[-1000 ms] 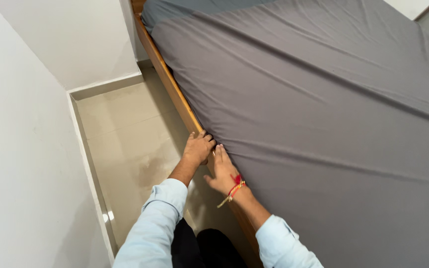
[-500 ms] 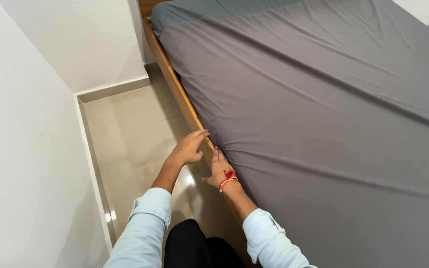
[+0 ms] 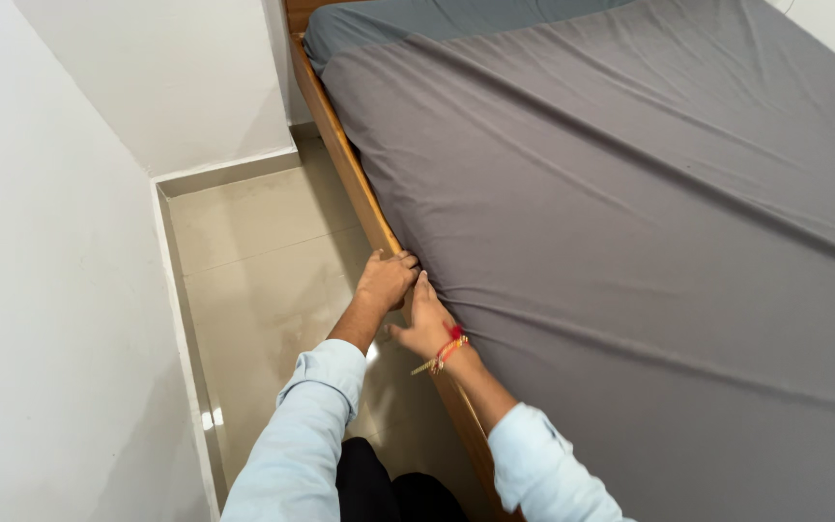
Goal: The person stretches a grey fitted sheet over the corners of a mattress and tucks the remaining edges underneath the mattress by hand.
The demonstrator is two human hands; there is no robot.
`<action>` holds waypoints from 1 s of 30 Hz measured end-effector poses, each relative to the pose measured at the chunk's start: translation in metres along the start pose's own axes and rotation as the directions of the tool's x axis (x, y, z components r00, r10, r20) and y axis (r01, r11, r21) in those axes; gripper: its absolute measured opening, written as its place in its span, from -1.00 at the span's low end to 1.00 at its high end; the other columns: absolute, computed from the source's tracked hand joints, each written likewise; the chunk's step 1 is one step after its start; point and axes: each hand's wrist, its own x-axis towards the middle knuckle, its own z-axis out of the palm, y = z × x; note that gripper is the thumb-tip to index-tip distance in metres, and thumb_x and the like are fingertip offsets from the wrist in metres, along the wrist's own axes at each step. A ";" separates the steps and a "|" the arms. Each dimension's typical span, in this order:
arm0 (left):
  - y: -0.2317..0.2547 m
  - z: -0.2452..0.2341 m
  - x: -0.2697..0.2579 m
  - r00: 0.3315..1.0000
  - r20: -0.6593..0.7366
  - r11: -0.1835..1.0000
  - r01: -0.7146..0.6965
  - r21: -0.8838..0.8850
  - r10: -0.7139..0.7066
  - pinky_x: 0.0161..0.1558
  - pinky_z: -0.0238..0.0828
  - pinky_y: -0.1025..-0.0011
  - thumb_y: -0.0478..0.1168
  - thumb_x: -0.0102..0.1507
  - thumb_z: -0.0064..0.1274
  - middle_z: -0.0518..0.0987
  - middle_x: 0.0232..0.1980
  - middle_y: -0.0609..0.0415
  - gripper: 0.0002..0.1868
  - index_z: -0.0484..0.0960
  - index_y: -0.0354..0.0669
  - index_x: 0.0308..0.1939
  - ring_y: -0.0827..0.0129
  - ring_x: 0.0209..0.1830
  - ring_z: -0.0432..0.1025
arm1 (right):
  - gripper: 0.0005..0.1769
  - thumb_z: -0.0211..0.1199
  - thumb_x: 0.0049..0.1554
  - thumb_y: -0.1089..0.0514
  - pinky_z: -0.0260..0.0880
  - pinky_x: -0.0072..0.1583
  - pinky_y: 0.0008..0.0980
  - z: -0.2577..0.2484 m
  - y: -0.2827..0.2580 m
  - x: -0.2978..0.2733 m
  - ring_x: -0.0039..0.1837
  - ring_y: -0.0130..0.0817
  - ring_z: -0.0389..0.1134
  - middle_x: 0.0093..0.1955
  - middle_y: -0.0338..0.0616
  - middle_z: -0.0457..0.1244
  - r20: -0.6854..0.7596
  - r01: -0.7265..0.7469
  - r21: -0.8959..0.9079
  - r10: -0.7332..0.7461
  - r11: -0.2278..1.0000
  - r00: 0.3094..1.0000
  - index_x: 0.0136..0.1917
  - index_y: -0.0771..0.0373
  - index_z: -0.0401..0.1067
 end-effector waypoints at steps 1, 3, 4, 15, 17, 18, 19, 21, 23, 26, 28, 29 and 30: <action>-0.002 0.002 0.000 1.000 -0.002 1.000 -0.001 0.002 0.001 0.42 0.17 -0.02 -0.29 0.09 0.27 0.40 0.42 0.29 -0.36 0.56 0.08 0.27 0.44 0.50 0.21 | 0.41 0.55 -0.11 -0.09 0.04 0.54 -0.22 0.000 0.005 0.013 0.63 0.17 -0.06 0.61 0.50 -0.19 0.061 -0.023 -0.003 0.023 1.000 0.998 0.56 0.66 -0.33; -0.010 0.007 0.006 1.000 -0.015 0.996 -0.004 -0.094 0.002 0.40 0.16 -0.02 -0.32 0.09 0.23 0.39 0.43 0.26 -0.38 0.56 0.07 0.26 0.40 0.52 0.17 | 0.45 0.55 -0.14 -0.09 0.08 0.53 -0.23 0.005 0.014 0.033 0.62 0.16 -0.02 0.61 0.50 -0.17 0.117 -0.067 -0.005 0.067 0.998 0.991 0.57 0.66 -0.36; -0.014 0.014 0.008 1.000 -0.018 0.980 -0.003 -0.199 0.000 0.38 0.16 0.02 -0.33 0.09 0.20 0.38 0.44 0.22 -0.39 0.56 0.02 0.25 0.35 0.53 0.15 | 0.48 0.54 -0.17 -0.09 0.11 0.52 -0.24 0.011 0.015 0.037 0.61 0.15 0.00 0.61 0.48 -0.16 0.124 -0.093 -0.002 0.093 0.996 0.988 0.58 0.65 -0.38; -0.087 0.017 0.041 0.951 -0.283 0.968 -0.183 -0.173 0.129 0.44 0.27 0.30 -0.39 -0.01 0.16 0.48 0.36 -0.05 -0.38 0.59 -0.20 0.19 0.09 0.46 0.31 | 0.62 0.58 -0.18 -0.33 0.04 0.54 -0.22 0.026 0.010 0.065 0.63 0.25 -0.10 0.58 0.60 -0.22 0.264 -0.130 -0.250 0.197 0.960 0.944 0.54 0.75 -0.40; -0.080 0.005 0.045 0.996 -0.017 0.989 -0.090 -0.118 0.089 0.48 0.30 0.31 -0.32 0.09 0.17 0.48 0.37 0.01 -0.42 0.58 -0.14 0.24 0.21 0.43 0.35 | 0.58 0.55 -0.17 -0.32 0.08 0.52 -0.22 0.014 -0.003 0.057 0.61 0.24 -0.04 0.60 0.57 -0.23 0.262 -0.173 -0.200 0.222 0.964 0.939 0.56 0.70 -0.39; -0.078 -0.002 0.044 0.996 0.010 0.991 -0.091 -0.098 0.093 0.46 0.21 0.18 -0.30 0.05 0.22 0.43 0.38 0.05 -0.36 0.55 -0.13 0.25 0.25 0.44 0.29 | 0.55 0.53 -0.14 -0.29 0.08 0.51 -0.22 0.005 -0.010 0.047 0.60 0.25 -0.03 0.61 0.56 -0.24 0.277 -0.163 -0.172 0.206 0.972 0.938 0.56 0.69 -0.39; -0.077 -0.008 0.043 0.995 0.037 0.993 -0.093 -0.077 0.096 0.44 0.12 0.05 -0.28 0.02 0.28 0.38 0.40 0.09 -0.31 0.52 -0.11 0.26 0.29 0.45 0.24 | 0.51 0.52 -0.12 -0.27 0.09 0.50 -0.22 -0.005 -0.018 0.038 0.59 0.26 -0.02 0.61 0.55 -0.26 0.292 -0.153 -0.144 0.190 0.978 0.938 0.56 0.68 -0.39; -0.079 -0.014 0.042 0.993 0.080 0.995 -0.082 -0.049 0.086 0.42 -0.02 -0.12 -0.27 0.01 0.31 0.35 0.40 0.17 -0.29 0.51 -0.04 0.27 0.36 0.47 0.19 | 0.45 0.52 -0.10 -0.26 0.03 0.53 -0.21 -0.016 -0.033 0.028 0.62 0.23 -0.08 0.61 0.56 -0.25 0.239 -0.064 -0.122 0.092 0.990 0.967 0.54 0.67 -0.33; -0.084 -0.015 0.049 0.991 0.107 0.996 -0.082 -0.034 0.085 0.43 -0.10 -0.21 -0.29 0.06 0.26 0.38 0.39 0.26 -0.36 0.54 0.06 0.24 0.43 0.47 0.19 | 0.42 0.53 -0.08 -0.24 -0.02 0.54 -0.20 -0.027 -0.040 0.042 0.65 0.22 -0.15 0.60 0.55 -0.26 0.224 -0.028 -0.084 0.046 0.996 0.974 0.53 0.66 -0.30; -0.093 -0.012 0.073 0.982 0.155 0.992 -0.116 0.042 0.108 0.51 -0.07 -0.18 -0.31 0.13 0.20 0.55 0.25 0.29 -0.51 0.66 0.13 0.15 0.39 0.36 0.35 | 0.43 0.54 -0.07 -0.21 -0.08 0.57 -0.20 -0.029 -0.038 0.070 0.67 0.22 -0.25 0.61 0.54 -0.30 0.285 -0.047 -0.036 0.055 0.998 0.957 0.54 0.67 -0.34; -0.108 -0.010 0.086 0.974 0.148 0.982 -0.154 -0.113 0.170 0.52 0.00 -0.02 -0.34 0.09 0.17 0.63 0.13 0.21 -0.54 0.73 0.14 0.07 0.27 0.26 0.44 | 0.46 0.56 -0.08 -0.18 -0.12 0.58 -0.20 -0.025 -0.033 0.088 0.67 0.21 -0.27 0.63 0.52 -0.35 0.318 -0.058 -0.031 0.065 0.998 0.946 0.55 0.67 -0.38; -0.115 -0.009 0.091 0.969 0.140 0.966 -0.173 -0.189 0.201 0.53 0.04 0.05 -0.35 0.07 0.15 0.67 0.08 0.18 -0.54 0.77 0.14 0.02 0.21 0.21 0.48 | 0.48 0.58 -0.10 -0.18 -0.14 0.59 -0.22 -0.022 -0.032 0.094 0.68 0.19 -0.29 0.64 0.48 -0.36 0.324 -0.099 -0.045 0.108 0.994 0.940 0.55 0.65 -0.38; -0.122 -0.009 0.097 0.966 0.137 0.956 -0.182 -0.231 0.218 0.49 0.08 0.05 -0.30 0.09 0.18 0.68 0.03 0.13 -0.62 0.78 0.12 -0.02 0.17 0.16 0.50 | 0.50 0.60 -0.13 -0.18 -0.16 0.59 -0.23 -0.018 -0.035 0.100 0.68 0.17 -0.30 0.64 0.44 -0.36 0.328 -0.142 -0.053 0.151 0.988 0.933 0.55 0.63 -0.39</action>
